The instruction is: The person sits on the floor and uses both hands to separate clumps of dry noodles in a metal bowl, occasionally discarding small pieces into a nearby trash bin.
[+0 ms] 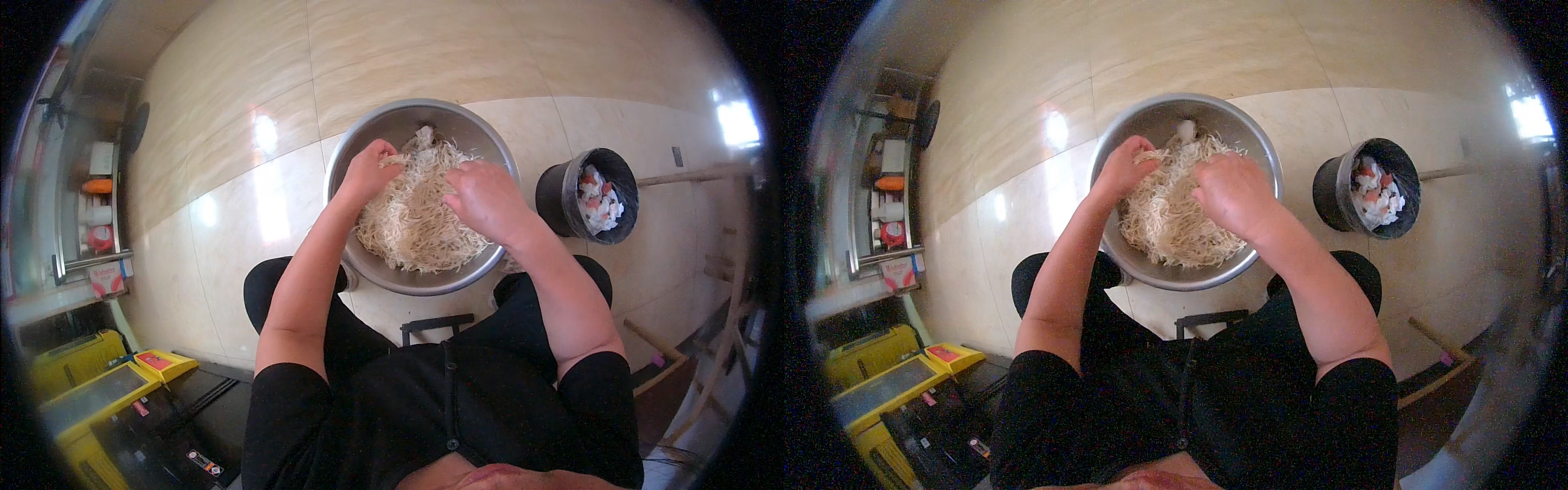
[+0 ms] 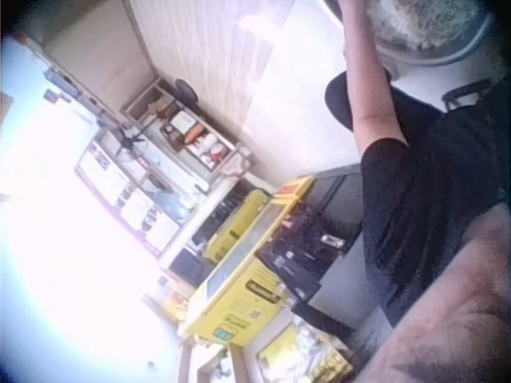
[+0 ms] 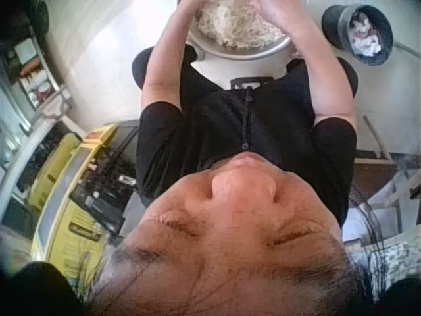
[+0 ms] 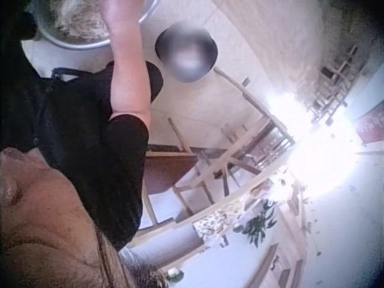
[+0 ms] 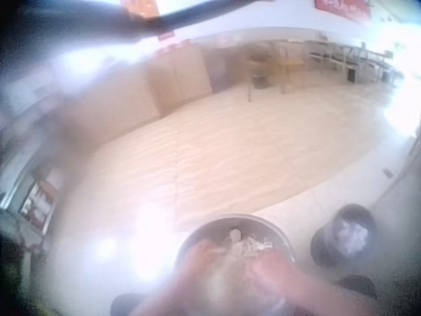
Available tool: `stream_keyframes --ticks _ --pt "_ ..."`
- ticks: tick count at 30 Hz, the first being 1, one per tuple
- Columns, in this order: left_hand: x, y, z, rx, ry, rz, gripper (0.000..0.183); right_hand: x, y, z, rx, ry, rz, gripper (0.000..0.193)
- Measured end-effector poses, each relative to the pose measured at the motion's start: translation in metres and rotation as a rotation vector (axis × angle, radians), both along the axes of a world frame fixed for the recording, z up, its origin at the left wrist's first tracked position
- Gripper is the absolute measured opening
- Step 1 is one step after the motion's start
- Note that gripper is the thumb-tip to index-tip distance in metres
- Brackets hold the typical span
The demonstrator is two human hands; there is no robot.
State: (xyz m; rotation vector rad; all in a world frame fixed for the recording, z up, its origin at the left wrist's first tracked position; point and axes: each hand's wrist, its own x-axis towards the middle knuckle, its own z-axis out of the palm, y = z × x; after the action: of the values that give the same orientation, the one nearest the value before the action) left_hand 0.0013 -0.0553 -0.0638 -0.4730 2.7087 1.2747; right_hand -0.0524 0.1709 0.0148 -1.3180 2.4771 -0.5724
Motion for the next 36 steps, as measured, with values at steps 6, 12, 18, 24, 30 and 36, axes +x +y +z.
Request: stream_keyframes --ticks 6,12,18,24,30,36 --pt "0.014 0.013 0.026 0.885 -0.263 0.315 0.033 0.002 -0.008 0.000 0.026 -0.095 -0.036 0.021" --pt "0.020 0.017 0.038 1.310 -0.189 0.264 0.031 0.012 -0.025 -0.018 -0.424 -0.259 -0.027 0.026" --pt "0.029 0.018 0.049 1.165 -0.100 0.236 0.022 0.007 -0.041 -0.013 -0.429 -0.477 -0.035 0.023" --pt "0.022 0.016 0.045 0.952 0.031 0.260 0.020 0.000 -0.042 -0.029 -0.437 -0.733 -0.320 0.023" --pt "0.020 0.018 0.043 1.076 0.020 0.275 0.023 -0.006 -0.040 -0.049 -0.574 -0.562 -0.329 0.026" --pt "0.022 0.041 0.049 1.225 0.072 0.321 0.028 0.003 -0.048 -0.049 -0.473 -0.814 -0.408 0.032"
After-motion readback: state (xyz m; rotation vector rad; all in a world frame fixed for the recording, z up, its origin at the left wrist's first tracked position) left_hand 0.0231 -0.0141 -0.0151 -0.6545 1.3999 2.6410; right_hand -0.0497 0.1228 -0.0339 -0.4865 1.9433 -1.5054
